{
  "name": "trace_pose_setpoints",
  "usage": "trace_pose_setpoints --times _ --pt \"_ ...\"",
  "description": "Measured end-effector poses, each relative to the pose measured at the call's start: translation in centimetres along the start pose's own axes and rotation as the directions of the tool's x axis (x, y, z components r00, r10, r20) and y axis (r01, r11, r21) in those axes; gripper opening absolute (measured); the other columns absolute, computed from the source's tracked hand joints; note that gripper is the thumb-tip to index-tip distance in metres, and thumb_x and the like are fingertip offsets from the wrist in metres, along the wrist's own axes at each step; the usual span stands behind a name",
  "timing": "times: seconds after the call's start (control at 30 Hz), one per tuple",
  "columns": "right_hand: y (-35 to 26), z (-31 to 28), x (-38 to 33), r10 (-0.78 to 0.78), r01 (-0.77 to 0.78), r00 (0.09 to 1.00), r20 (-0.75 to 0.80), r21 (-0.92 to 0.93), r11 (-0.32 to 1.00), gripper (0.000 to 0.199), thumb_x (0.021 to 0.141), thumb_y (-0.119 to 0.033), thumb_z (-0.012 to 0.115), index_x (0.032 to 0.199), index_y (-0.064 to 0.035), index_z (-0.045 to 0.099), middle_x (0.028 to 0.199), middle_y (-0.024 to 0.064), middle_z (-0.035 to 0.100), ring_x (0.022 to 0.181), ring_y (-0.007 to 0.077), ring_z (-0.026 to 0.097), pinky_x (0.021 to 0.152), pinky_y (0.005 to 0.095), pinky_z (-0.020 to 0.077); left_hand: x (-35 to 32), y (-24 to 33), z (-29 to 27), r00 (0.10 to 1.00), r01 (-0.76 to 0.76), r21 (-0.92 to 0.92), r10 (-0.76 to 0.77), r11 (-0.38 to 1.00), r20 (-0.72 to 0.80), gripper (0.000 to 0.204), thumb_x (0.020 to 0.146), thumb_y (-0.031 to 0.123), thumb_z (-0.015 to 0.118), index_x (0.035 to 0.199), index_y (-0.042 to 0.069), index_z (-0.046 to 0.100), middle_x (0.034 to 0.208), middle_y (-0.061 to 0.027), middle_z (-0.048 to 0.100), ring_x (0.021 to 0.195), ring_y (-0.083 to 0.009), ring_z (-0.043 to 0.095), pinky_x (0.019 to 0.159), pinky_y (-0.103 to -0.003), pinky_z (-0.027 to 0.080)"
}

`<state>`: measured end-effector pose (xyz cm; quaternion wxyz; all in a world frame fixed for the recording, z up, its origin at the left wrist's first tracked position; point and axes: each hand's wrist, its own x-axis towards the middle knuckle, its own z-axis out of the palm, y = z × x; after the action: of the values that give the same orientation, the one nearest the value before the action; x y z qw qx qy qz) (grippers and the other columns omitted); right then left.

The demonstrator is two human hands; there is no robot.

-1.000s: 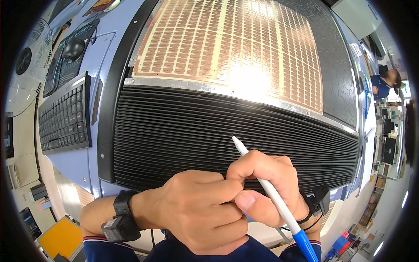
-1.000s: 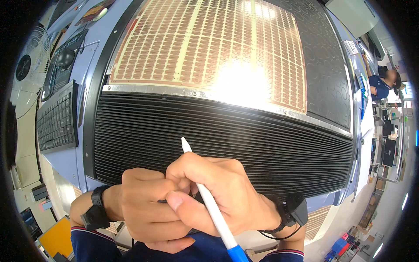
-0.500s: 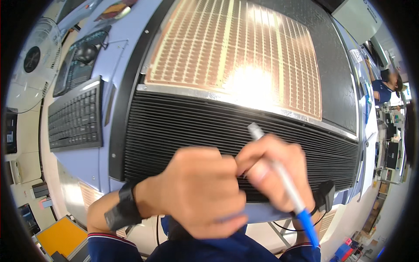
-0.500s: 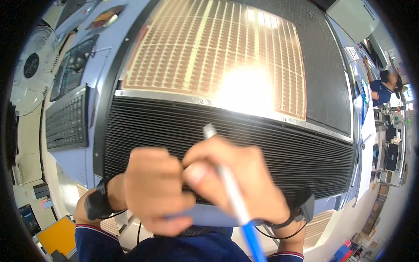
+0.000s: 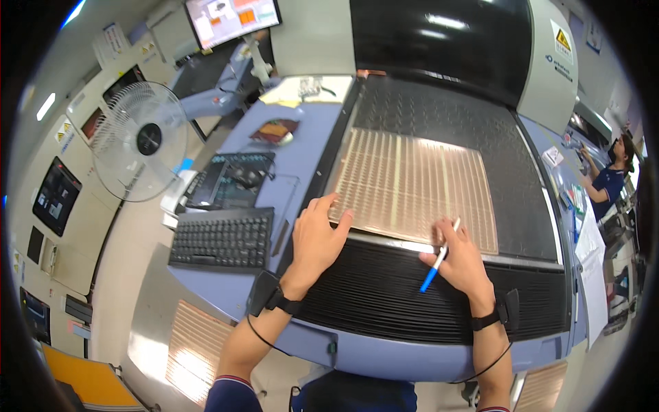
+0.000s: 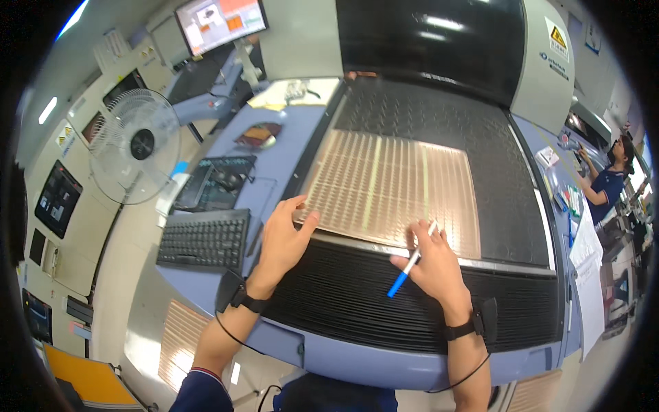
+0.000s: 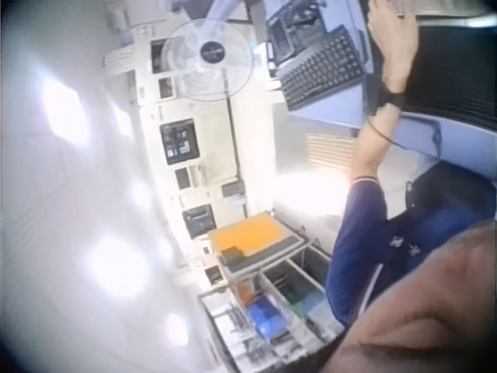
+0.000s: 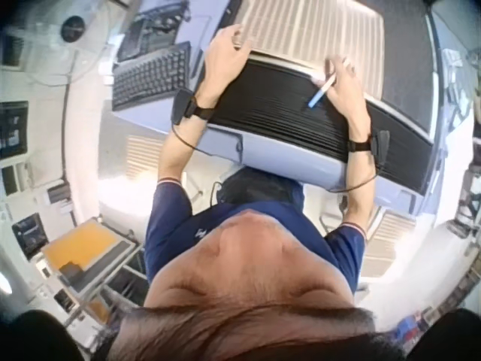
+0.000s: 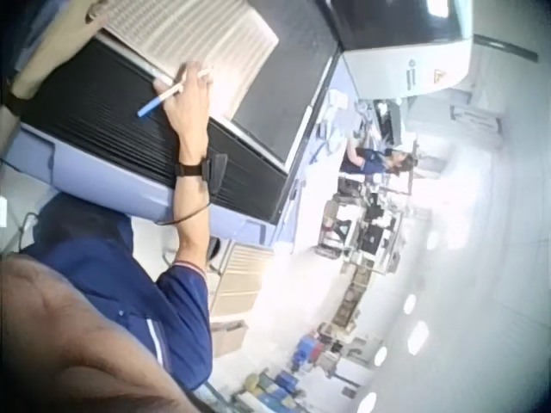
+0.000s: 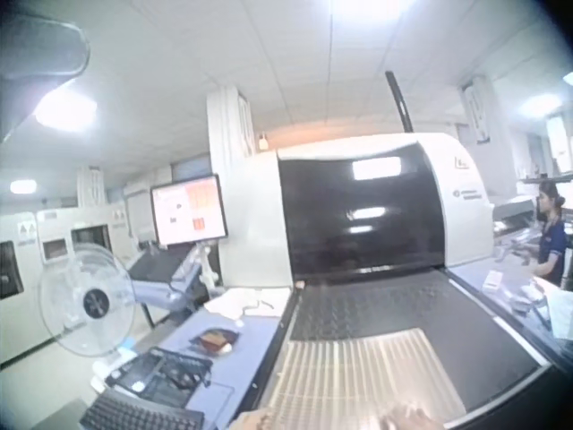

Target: Inspecting a panel of small electronic components or circuit boards on an industrial light table.

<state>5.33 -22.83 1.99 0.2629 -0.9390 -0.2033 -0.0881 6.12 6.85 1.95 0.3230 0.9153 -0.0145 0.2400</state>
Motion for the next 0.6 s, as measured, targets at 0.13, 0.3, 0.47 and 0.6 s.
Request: trace_pose_setpoints --times 0.13,0.3,0.47,0.6 --pt "1.0 -0.4 0.3 0.024 -0.048 0.960 -0.279 -0.080 0.996 0.034 0.088 -0.020 0.074 0.115 -0.0029 0.063 0.118 0.0250 0.067 0.112 0.0430 0.063 0.096 0.0474 0.0510 0.4 0.6 -0.4 0.985 0.037 -0.775 -0.153 0.631 -0.077 0.034 0.096 0.013 0.061 0.125 -0.004 0.059 0.111 -0.0137 0.067 0.097 -0.0204 0.065 0.084 -0.030 0.049" --pt "-1.3 -5.6 0.5 0.231 -0.013 0.682 -0.694 0.303 0.953 0.022 0.101 -0.021 0.061 0.108 -0.0006 0.066 0.091 0.0055 0.069 0.083 0.0155 0.066 0.072 0.0322 0.0514 -1.3 3.1 -2.3 0.907 -0.421 -0.394 0.386 0.817 -0.168 0.052 0.090 0.015 0.064 0.138 -0.002 0.053 0.135 -0.0195 0.060 0.123 -0.0302 0.059 0.103 -0.039 0.044" --pt "-2.7 -4.2 -1.4 0.425 0.243 0.754 -0.500 0.814 0.527 0.034 0.106 -0.032 0.051 0.091 -0.0023 0.061 0.086 0.0048 0.065 0.081 0.0126 0.062 0.076 0.0258 0.0494 -2.4 5.6 -0.1 0.728 -0.644 -0.255 0.680 0.721 0.083 0.072 0.087 0.030 0.071 0.147 0.000 0.045 0.150 -0.0205 0.047 0.142 -0.0366 0.041 0.116 -0.046 0.034" --pt "-2.8 -2.5 -0.8 0.404 -0.259 0.887 0.225 0.965 0.032 0.033 0.105 -0.028 0.051 0.103 0.0029 0.064 0.096 0.0238 0.072 0.087 0.0312 0.074 0.080 0.0397 0.0617 -0.4 3.1 0.1 0.880 -0.464 -0.098 0.471 0.881 0.067 0.068 0.090 0.032 0.070 0.143 -0.002 0.046 0.145 -0.0239 0.050 0.140 -0.0407 0.042 0.116 -0.048 0.034"
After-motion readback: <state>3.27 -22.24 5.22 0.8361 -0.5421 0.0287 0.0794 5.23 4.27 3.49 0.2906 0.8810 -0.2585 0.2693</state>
